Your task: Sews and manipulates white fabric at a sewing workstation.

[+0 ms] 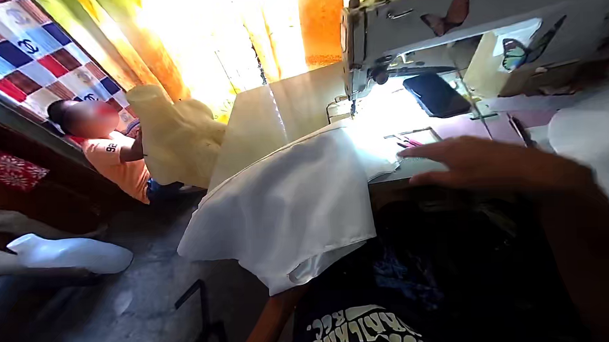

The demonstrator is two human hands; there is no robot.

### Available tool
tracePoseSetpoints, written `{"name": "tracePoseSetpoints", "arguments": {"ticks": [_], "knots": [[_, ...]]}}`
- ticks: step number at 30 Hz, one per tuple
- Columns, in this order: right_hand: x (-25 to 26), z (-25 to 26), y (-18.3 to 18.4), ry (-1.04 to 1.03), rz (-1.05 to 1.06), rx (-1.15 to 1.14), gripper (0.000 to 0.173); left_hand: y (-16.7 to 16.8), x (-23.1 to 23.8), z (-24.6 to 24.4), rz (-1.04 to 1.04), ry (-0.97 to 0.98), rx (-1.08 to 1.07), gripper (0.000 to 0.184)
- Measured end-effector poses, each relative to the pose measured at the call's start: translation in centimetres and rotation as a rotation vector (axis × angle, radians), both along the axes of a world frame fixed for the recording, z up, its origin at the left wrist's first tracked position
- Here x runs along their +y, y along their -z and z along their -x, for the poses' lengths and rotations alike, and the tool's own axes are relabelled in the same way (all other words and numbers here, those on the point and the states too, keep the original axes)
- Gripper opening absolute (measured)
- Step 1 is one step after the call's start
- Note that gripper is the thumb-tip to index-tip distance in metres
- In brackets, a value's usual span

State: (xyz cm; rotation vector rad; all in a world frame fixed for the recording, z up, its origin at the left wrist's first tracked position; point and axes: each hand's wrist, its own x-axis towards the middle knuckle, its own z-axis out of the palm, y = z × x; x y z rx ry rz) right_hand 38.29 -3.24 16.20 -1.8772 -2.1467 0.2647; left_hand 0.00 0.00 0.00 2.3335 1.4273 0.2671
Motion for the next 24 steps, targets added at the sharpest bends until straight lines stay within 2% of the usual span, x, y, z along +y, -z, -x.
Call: {"name": "tracePoseSetpoints", "arguments": {"ticks": [1, 3, 5, 6, 7, 10, 11, 12, 13, 14, 15, 17, 19, 21, 24], "knots": [[0.3, 0.2, 1.6, -0.006, -0.004, 0.003, 0.049, 1.5, -0.3, 0.8, 0.047, -0.108, -0.062, 0.043], [0.9, 0.6, 3.9, 0.008, -0.049, 0.028, 0.051, 6.8, -0.1, 3.1, -0.145, -0.361, -0.389, 0.057], [1.3, 1.0, 5.2, 0.029, -0.128, 0.047, 0.052, 9.8, 1.2, 5.1, -0.248, -0.613, -0.615, 0.09], [1.5, 1.1, 5.6, 0.039, -0.141, 0.051, 0.052, 9.6, 1.7, 5.8, -0.29, -0.685, -0.644, 0.103], [1.7, 1.1, 6.0, 0.04, -0.149, 0.052, 0.052, 9.0, 2.2, 6.4, -0.376, -0.712, -0.619, 0.106], [2.0, 0.9, 7.0, 0.022, -0.138, 0.047, 0.054, 6.5, 3.8, 7.1, -0.666, -0.739, -0.416, 0.094], [2.0, 0.8, 7.3, 0.021, -0.139, 0.038, 0.053, 5.3, 4.5, 7.2, -0.694, -0.739, -0.478, 0.097], [2.0, 0.8, 7.7, 0.025, -0.16, 0.033, 0.052, 3.9, 5.5, 7.2, -0.696, -0.732, -0.627, 0.104], [2.0, 0.6, 8.2, 0.026, -0.198, 0.026, 0.051, 2.8, 6.9, 7.4, -0.706, -0.709, -0.773, 0.104], [2.0, 0.5, 8.8, 0.028, -0.236, 0.021, 0.05, 1.6, 8.3, 7.8, -0.722, -0.642, -0.84, 0.095], [2.1, 0.5, 9.3, 0.028, -0.27, 0.015, 0.049, 0.1, 9.5, 8.2, -0.761, -0.549, -0.745, 0.081], [2.1, 0.8, 9.7, 0.032, -0.297, 0.017, 0.05, -5.1, 11.5, 7.8, -0.927, -0.262, -0.291, 0.059], [2.2, 0.8, 10.2, 0.021, -0.346, 0.02, 0.051, -9.2, 14.1, 6.2, -0.946, 0.067, -0.072, 0.053], [2.2, 0.8, 10.6, 0.025, -0.379, 0.025, 0.054, -11.0, 16.6, 4.1, -0.791, 0.347, 0.006, 0.061], [1.9, 1.1, 11.1, 0.041, -0.415, 0.046, 0.06, -11.9, 18.9, 2.1, -0.488, 0.545, 0.033, 0.068]]}}
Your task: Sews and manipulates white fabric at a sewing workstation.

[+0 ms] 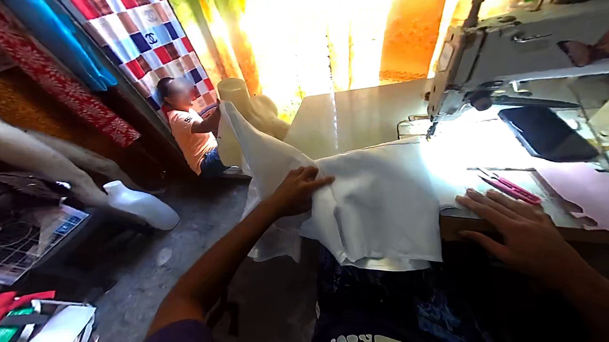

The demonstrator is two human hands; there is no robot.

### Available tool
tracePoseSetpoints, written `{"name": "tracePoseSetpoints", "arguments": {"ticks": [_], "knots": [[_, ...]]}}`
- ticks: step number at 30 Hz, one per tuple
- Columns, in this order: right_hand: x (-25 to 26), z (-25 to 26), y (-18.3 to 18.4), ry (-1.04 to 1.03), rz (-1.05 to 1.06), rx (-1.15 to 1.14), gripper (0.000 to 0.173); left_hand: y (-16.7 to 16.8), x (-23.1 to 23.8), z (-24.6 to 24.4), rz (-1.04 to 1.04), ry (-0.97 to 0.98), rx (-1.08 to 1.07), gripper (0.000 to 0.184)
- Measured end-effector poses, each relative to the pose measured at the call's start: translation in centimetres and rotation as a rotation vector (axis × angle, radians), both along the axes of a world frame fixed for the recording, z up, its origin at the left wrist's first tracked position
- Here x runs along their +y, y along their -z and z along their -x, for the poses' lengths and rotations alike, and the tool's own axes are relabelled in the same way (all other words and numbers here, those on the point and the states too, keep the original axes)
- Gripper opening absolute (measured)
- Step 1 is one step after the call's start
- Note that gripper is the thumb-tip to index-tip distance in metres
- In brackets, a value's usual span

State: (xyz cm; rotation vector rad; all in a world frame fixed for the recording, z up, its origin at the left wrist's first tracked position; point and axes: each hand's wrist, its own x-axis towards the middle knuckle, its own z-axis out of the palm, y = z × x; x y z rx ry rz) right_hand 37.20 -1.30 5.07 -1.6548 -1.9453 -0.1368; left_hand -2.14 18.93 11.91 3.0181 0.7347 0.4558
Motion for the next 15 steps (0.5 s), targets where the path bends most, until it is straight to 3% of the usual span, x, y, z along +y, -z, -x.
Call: {"name": "tracePoseSetpoints", "arguments": {"ticks": [3, 5, 6, 8, 10, 12, 15], "knots": [[-0.2, 0.0, 0.3, 0.013, -0.027, 0.016, 0.06, -0.7, 0.5, -0.7, 0.123, 0.088, 0.076, 0.056], [-0.1, -0.1, 0.4, 0.013, -0.031, 0.01, 0.06, -1.9, 0.7, -1.1, 0.145, 0.126, 0.143, 0.035], [-0.2, -0.3, 0.3, 0.005, -0.024, 0.004, 0.059, -2.9, 1.0, -1.3, 0.136, 0.141, 0.179, 0.023], [-0.4, -0.4, -0.1, -0.012, -0.009, -0.013, 0.059, -6.7, 2.0, -1.7, 0.138, 0.122, 0.18, 0.014], [-0.6, -0.1, -0.7, -0.015, 0.017, -0.01, 0.056, -13.3, 2.2, -2.0, 0.094, -0.131, 0.064, 0.022], [-0.9, 0.5, -1.3, 0.019, 0.046, 0.005, 0.054, -18.9, 4.1, -3.0, 0.016, -0.443, -0.229, 0.035], [-1.1, 2.4, -1.9, 0.107, 0.125, 0.022, 0.052, -23.0, 11.1, -4.4, 0.002, -0.775, -0.721, 0.05]]}}
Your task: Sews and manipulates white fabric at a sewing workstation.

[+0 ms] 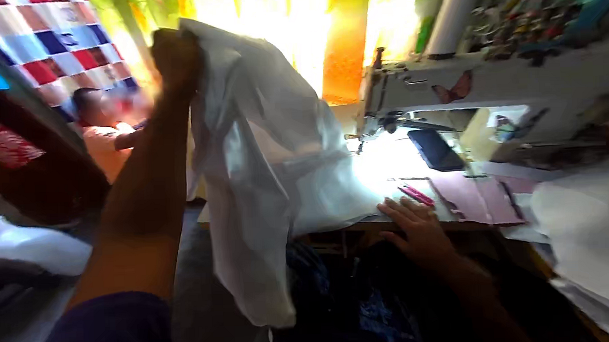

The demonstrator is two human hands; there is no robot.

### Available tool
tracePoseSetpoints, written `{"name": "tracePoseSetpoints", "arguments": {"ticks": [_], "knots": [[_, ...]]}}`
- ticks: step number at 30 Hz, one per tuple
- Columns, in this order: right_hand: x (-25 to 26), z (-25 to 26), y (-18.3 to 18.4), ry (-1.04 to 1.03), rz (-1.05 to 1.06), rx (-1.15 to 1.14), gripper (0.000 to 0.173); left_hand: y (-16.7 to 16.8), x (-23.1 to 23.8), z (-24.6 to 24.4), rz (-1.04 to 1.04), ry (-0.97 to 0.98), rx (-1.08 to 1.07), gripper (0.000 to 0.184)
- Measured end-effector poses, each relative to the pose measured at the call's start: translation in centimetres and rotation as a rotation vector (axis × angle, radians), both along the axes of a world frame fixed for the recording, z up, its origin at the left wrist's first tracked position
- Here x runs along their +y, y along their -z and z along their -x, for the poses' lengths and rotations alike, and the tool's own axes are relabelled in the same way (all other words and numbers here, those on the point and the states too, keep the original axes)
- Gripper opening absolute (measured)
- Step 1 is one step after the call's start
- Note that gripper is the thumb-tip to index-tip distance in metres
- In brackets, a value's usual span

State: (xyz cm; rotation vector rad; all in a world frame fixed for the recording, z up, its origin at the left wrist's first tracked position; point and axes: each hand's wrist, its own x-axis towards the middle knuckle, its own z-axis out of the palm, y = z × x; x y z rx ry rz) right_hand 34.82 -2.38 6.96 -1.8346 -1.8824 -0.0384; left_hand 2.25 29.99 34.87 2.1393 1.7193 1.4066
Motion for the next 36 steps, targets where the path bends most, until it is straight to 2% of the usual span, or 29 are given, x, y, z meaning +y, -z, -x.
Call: {"name": "tracePoseSetpoints", "arguments": {"ticks": [1, 3, 4, 6, 7, 8, 10, 12, 14, 17, 19, 25, 31, 36], "knots": [[0.0, 0.7, 0.0, 0.024, 0.009, -0.01, 0.051, -0.5, 1.6, -0.8, 0.056, -0.065, -0.141, 0.052], [0.1, 1.5, 0.0, 0.044, -0.001, -0.005, 0.051, 0.0, 2.5, -3.1, 0.175, -0.041, -0.284, 0.062], [0.2, 1.7, 0.1, 0.046, -0.019, 0.004, 0.05, 0.8, 1.6, -4.5, 0.194, 0.013, -0.262, 0.072], [0.2, 1.7, 0.1, 0.045, -0.044, 0.015, 0.049, 3.3, -1.7, -7.1, 0.138, 0.181, -0.067, 0.09], [0.3, 1.8, 0.2, 0.044, -0.064, 0.017, 0.047, 5.1, -3.9, -8.4, 0.074, 0.288, 0.068, 0.086], [0.4, 1.9, 0.2, 0.04, -0.08, 0.023, 0.046, 7.0, -6.6, -9.4, 0.035, 0.437, 0.197, 0.074], [0.5, 2.5, -0.4, 0.018, -0.062, 0.07, 0.044, 11.6, -11.5, -11.0, 0.097, 0.846, 0.41, 0.054], [0.6, 3.1, -1.2, -0.011, -0.018, 0.126, 0.045, 16.4, -14.2, -12.8, 0.208, 1.154, 0.544, 0.05], [0.9, 2.5, -1.5, -0.028, 0.031, 0.192, 0.046, 20.8, -15.0, -13.7, 0.303, 1.262, 0.523, 0.054], [1.2, 0.3, -1.8, -0.017, 0.038, 0.29, 0.048, 25.6, -14.0, -13.4, 0.237, 1.204, 0.373, 0.054], [1.1, -0.5, -2.0, -0.007, 0.038, 0.299, 0.045, 26.3, -13.4, -12.9, 0.167, 1.166, 0.4, 0.056], [1.3, 0.5, -0.4, -0.034, -0.049, 0.134, 0.037, 26.1, -10.8, -11.5, 0.091, 1.27, 0.523, 0.059], [1.7, 1.8, 1.9, -0.006, -0.218, 0.019, 0.037, 25.1, -10.0, -10.6, 0.121, 1.357, 0.433, 0.04], [1.7, 2.1, 2.3, 0.021, -0.229, -0.015, 0.036, 24.7, -11.5, -11.6, 0.064, 1.27, 0.287, 0.023]]}}
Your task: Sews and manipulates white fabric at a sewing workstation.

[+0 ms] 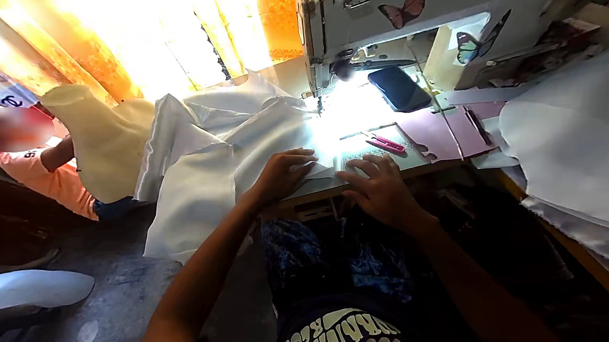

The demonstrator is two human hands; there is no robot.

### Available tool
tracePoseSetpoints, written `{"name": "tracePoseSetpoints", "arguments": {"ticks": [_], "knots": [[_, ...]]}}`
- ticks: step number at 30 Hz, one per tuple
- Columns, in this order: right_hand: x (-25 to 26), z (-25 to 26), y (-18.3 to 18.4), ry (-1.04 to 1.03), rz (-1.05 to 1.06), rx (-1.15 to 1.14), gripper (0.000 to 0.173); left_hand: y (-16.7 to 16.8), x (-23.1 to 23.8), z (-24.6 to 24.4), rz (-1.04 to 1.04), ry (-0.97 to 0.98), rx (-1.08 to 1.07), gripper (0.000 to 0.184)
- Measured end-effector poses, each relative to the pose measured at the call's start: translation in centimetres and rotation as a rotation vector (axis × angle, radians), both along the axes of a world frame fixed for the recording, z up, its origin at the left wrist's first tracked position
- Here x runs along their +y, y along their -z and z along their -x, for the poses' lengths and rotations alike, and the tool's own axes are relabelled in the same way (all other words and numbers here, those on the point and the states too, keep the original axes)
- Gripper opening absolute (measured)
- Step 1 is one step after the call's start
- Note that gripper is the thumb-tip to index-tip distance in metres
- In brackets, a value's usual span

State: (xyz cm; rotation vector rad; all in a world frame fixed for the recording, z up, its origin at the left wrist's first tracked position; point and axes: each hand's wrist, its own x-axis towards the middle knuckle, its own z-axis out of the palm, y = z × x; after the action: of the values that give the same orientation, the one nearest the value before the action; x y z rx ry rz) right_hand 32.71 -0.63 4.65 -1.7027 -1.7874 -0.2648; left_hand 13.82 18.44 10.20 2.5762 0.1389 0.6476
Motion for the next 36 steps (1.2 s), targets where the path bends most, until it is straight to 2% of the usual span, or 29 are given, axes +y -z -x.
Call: {"name": "tracePoseSetpoints", "arguments": {"ticks": [3, 7, 13, 17, 19, 21, 24, 29, 34, 36], "knots": [[0.0, -0.1, 0.3, -0.002, -0.02, -0.006, 0.037, 0.1, -1.4, -1.0, -0.091, -0.058, -0.075, 0.021], [-0.2, -0.3, 0.3, -0.021, -0.021, -0.027, 0.039, 0.3, -2.9, -1.4, -0.277, -0.155, -0.02, 0.021], [-0.2, -0.2, -0.1, -0.038, 0.018, 0.014, 0.038, 0.1, -3.3, -1.5, -0.266, -0.151, 0.043, 0.039], [0.1, 0.2, -0.5, -0.044, 0.008, 0.074, 0.035, 0.1, -3.0, -1.7, -0.026, -0.142, -0.096, 0.018], [0.2, 0.5, -0.8, -0.021, 0.006, 0.079, 0.036, 0.1, -2.9, -1.5, 0.141, -0.187, -0.122, 0.017], [0.4, 1.1, -1.3, 0.027, 0.036, 0.048, 0.046, 0.4, -2.6, -1.3, 0.272, -0.278, -0.14, 0.017], [0.9, 2.9, -2.5, 0.099, 0.127, -0.019, 0.057, 0.7, -1.6, -0.7, 0.338, -0.251, -0.136, 0.017], [1.2, 5.7, -1.6, 0.162, 0.148, -0.113, 0.064, 0.8, 0.5, 0.4, 0.008, -0.118, -0.151, 0.023], [0.7, 6.9, -0.8, 0.212, 0.135, -0.041, 0.06, 0.1, -2.2, -1.6, -0.323, -0.018, -0.121, 0.019], [0.4, 7.0, -0.3, 0.221, 0.1, -0.035, 0.056, 0.1, -2.8, -2.2, -0.374, 0.013, -0.056, 0.02]]}}
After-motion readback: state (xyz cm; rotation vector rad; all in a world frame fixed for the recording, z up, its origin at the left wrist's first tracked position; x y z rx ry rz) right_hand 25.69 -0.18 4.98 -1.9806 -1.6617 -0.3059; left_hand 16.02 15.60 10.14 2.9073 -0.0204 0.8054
